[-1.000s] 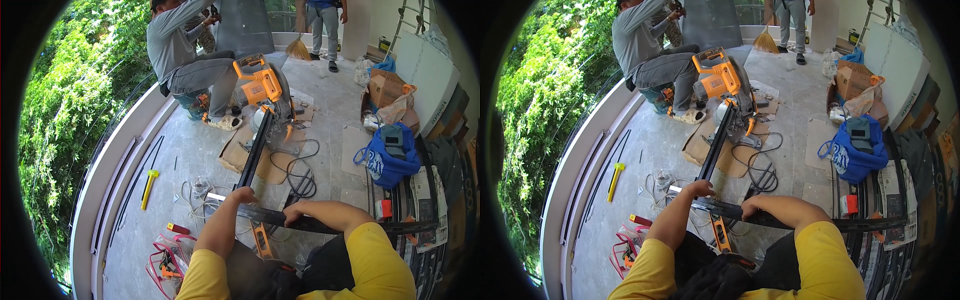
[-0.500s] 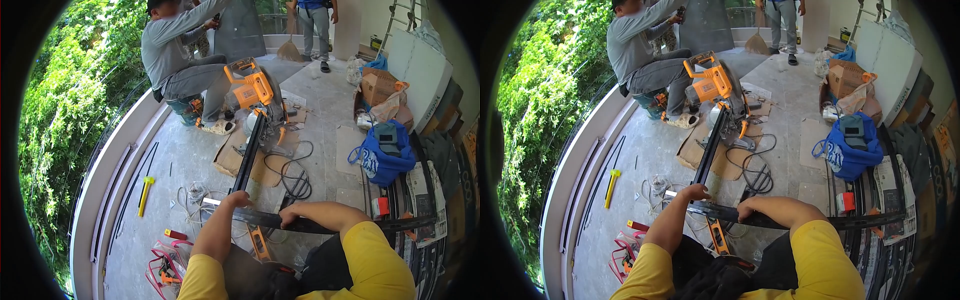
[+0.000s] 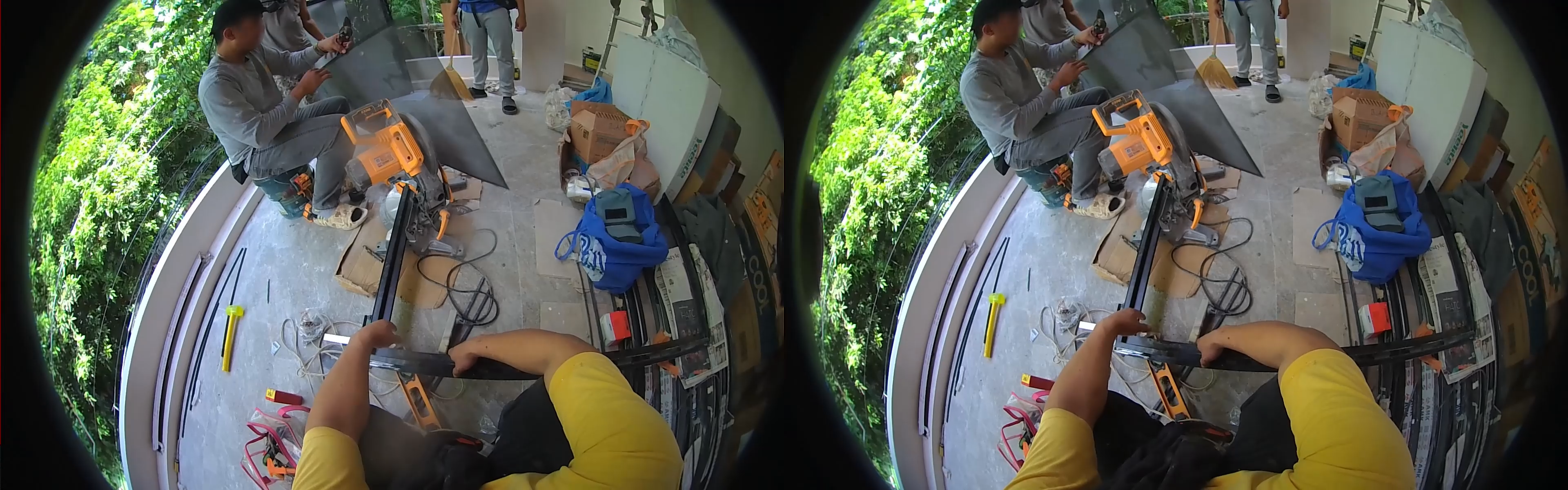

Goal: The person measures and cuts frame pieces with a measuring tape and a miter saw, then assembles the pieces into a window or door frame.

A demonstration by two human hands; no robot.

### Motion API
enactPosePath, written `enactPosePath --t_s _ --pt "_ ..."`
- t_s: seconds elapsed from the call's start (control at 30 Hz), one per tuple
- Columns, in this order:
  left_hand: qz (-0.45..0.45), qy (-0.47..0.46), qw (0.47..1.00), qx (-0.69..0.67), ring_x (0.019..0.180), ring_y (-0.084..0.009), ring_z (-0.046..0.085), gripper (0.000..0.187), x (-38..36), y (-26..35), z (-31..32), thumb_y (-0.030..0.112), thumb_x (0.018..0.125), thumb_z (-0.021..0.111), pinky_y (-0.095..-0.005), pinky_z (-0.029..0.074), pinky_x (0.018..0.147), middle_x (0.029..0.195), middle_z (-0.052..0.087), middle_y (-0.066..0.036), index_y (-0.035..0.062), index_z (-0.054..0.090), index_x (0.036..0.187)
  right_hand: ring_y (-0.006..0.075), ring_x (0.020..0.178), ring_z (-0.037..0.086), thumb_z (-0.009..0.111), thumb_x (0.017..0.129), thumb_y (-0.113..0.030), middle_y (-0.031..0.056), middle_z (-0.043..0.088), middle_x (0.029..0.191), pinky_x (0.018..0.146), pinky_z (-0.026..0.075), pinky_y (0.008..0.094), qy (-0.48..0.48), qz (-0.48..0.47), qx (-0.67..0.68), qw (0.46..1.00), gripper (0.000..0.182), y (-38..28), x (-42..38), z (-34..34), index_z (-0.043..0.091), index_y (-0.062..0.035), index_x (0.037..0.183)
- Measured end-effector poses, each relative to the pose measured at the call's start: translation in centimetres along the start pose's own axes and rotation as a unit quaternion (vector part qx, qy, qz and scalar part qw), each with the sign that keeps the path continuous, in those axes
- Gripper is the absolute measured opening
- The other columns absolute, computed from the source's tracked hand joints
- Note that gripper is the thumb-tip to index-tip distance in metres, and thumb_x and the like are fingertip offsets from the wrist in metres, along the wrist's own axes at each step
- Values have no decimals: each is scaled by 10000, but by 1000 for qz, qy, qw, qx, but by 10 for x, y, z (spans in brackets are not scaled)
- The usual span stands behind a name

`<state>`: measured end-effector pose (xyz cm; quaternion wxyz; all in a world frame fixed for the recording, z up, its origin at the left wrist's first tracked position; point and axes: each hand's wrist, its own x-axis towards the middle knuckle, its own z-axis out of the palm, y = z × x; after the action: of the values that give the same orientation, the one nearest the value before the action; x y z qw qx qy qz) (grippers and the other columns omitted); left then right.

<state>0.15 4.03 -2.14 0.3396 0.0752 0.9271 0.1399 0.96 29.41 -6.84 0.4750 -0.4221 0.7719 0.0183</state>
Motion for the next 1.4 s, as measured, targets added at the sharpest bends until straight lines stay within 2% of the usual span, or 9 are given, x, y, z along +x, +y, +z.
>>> enactPosePath --t_s 0.3,0.37,0.47,0.77,0.93,1.1,1.2,1.3,1.4 --pt "27 13 1000 6 1037 -335 583 589 6 -7 4 468 769 637 -374 455 893 1112 614 -204 10 602 1138 378 1103 537 636 765 -418 291 540 1177 913 432 409 3 28 3 1000 744 7 8 11 427 131 1221" --pt "77 54 995 31 883 -332 626 450 6 -8 6 440 792 574 -381 491 781 963 648 -194 29 669 947 378 1101 538 639 765 -421 293 542 1172 912 433 410 2 30 8 1000 743 6 7 12 429 131 1215" --pt "143 77 985 62 884 -329 627 449 8 -9 6 432 783 582 -381 488 767 921 653 -199 12 669 914 381 1098 540 643 762 -426 294 549 1158 907 437 410 10 26 19 999 745 8 6 13 429 138 1198" --pt "47 56 997 5 833 -314 638 439 14 -7 8 420 776 587 -368 490 763 906 666 -167 4 666 894 398 1075 547 638 763 -465 300 556 1139 899 437 422 31 27 41 998 775 10 4 6 420 142 1192" --pt "116 47 988 86 793 -294 643 347 4 4 0 346 839 518 -375 501 744 821 667 -130 38 674 877 397 1080 545 627 768 -485 293 559 1140 905 432 423 77 44 38 995 740 20 1 -3 474 110 1181" --pt "181 76 975 108 788 -297 638 383 -9 7 -5 385 845 516 -397 490 739 769 654 -136 39 677 829 385 978 600 623 761 -459 264 621 1018 833 473 435 176 50 35 983 578 37 -22 -34 631 78 975" --pt "89 48 994 33 805 -310 632 416 5 0 1 415 833 536 -411 479 744 787 653 -153 22 672 830 381 847 635 580 755 -354 246 650 868 747 500 442 355 229 158 892 444 72 -53 -77 654 52 919" --pt "102 69 992 38 818 -323 625 437 -2 4 -1 427 825 547 -408 477 759 799 653 -166 7 669 830 414 1058 540 639 761 -349 317 533 1111 867 459 449 606 323 240 686 565 118 -107 -117 514 90 1094" --pt "113 83 989 42 830 -344 617 450 6 -4 3 431 811 570 -404 475 767 826 649 -192 -9 665 834 391 1154 468 714 716 -393 292 472 1214 933 417 417 760 218 201 578 726 119 -178 -149 436 72 1200"
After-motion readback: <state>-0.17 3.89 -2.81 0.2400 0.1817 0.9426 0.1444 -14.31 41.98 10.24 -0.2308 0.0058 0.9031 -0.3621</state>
